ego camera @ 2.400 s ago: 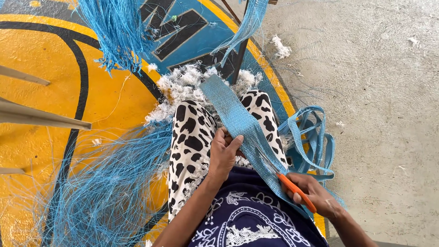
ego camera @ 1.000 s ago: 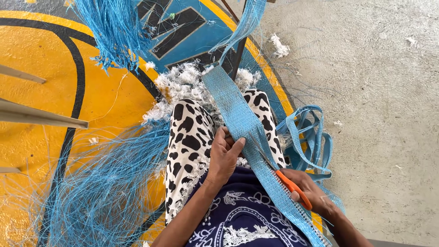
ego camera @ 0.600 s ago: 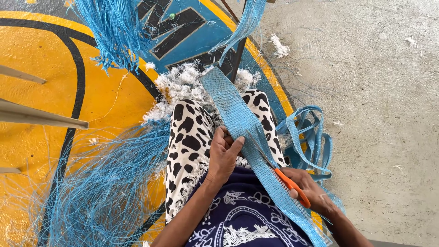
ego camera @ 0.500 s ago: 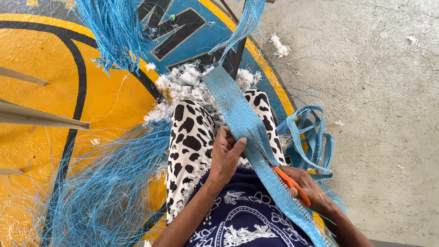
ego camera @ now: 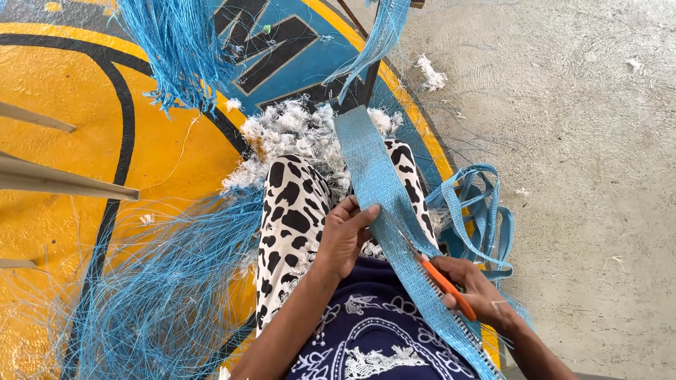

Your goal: Cutting blue plastic mesh strips with scissors.

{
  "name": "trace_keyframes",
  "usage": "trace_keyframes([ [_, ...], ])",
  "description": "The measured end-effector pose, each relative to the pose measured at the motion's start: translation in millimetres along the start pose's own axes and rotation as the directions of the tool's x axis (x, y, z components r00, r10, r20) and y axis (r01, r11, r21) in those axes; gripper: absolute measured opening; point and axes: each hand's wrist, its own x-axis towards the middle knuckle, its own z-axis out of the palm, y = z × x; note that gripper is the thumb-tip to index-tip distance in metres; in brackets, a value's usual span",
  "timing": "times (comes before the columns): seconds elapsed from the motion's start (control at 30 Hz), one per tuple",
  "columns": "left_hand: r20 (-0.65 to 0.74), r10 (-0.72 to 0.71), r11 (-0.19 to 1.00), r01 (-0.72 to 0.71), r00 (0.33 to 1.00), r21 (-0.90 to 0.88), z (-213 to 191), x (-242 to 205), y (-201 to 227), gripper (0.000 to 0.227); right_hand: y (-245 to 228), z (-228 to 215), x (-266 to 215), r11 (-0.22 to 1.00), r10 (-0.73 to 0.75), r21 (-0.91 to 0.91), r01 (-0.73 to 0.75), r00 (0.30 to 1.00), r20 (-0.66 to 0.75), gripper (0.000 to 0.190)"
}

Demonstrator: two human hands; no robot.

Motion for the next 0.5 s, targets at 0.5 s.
trace_keyframes([
  [0.5,-0.039,0.177,0.981,-0.173,0.983,0.088,-4.0,-1.2,-12.7,0.017,46.7,-6.8,-1.0,0.994,0.102,0.037,-0.099,0.991,-0.082,0.106],
])
